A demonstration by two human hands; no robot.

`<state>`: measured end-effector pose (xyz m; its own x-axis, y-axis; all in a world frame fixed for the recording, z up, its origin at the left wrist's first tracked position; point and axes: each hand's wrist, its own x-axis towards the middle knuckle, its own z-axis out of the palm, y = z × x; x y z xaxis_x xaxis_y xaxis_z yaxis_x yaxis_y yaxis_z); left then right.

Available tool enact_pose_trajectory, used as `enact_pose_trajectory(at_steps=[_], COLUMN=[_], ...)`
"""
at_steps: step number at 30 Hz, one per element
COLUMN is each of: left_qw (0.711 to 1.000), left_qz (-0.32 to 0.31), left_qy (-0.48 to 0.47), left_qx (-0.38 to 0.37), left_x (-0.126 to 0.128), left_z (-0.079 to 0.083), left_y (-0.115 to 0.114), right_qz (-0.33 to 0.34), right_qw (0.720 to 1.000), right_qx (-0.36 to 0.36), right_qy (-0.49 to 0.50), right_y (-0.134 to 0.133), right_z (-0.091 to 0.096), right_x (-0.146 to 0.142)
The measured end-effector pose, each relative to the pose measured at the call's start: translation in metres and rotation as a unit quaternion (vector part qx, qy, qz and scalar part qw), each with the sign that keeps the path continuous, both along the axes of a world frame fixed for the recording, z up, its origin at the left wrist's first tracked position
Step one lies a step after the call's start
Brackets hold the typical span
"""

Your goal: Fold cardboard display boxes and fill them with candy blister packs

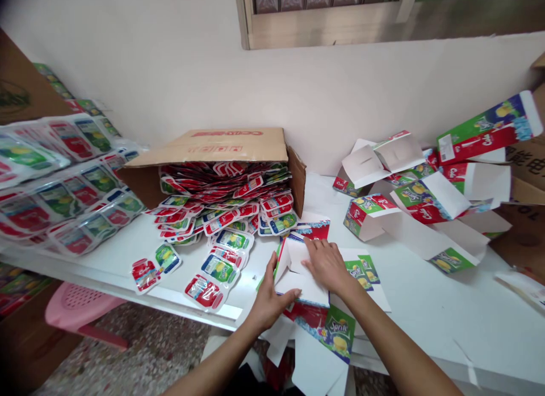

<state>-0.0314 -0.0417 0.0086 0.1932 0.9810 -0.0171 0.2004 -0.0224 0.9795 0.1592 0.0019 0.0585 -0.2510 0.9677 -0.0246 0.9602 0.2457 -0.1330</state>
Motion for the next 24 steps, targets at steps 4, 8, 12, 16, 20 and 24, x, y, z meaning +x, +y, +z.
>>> enact_pose_trajectory(at_steps=[4, 8, 12, 16, 20, 24], left_qw=[0.999, 0.994, 0.992, 0.991, 0.989, 0.992], left_qz=[0.032, 0.048, 0.042, 0.046, 0.067, 0.053], left_qy=[0.032, 0.09, 0.116, 0.12, 0.13, 0.113], left_qx=[0.014, 0.029, 0.029, 0.025, 0.02, -0.033], left_x=[-0.001, -0.001, 0.0, -0.002, -0.005, -0.007], left_z=[-0.005, -0.007, -0.005, -0.005, -0.005, -0.003], left_y=[-0.003, -0.005, -0.006, -0.006, -0.008, -0.012], right_qz=[0.045, -0.032, -0.063, -0.049, -0.022, 0.009], right_qw=[0.996, 0.998, 0.998, 0.998, 0.998, 0.996], right_qx=[-0.06, -0.056, -0.029, -0.015, -0.047, -0.069], right_qy=[0.041, -0.001, -0.003, 0.023, 0.028, 0.059], right_y=[0.001, 0.001, 0.0, 0.0, -0.002, -0.01], right_z=[0.008, 0.017, 0.019, 0.016, 0.015, 0.013], right_x=[0.01, 0.001, -0.017, -0.02, -0.012, -0.011])
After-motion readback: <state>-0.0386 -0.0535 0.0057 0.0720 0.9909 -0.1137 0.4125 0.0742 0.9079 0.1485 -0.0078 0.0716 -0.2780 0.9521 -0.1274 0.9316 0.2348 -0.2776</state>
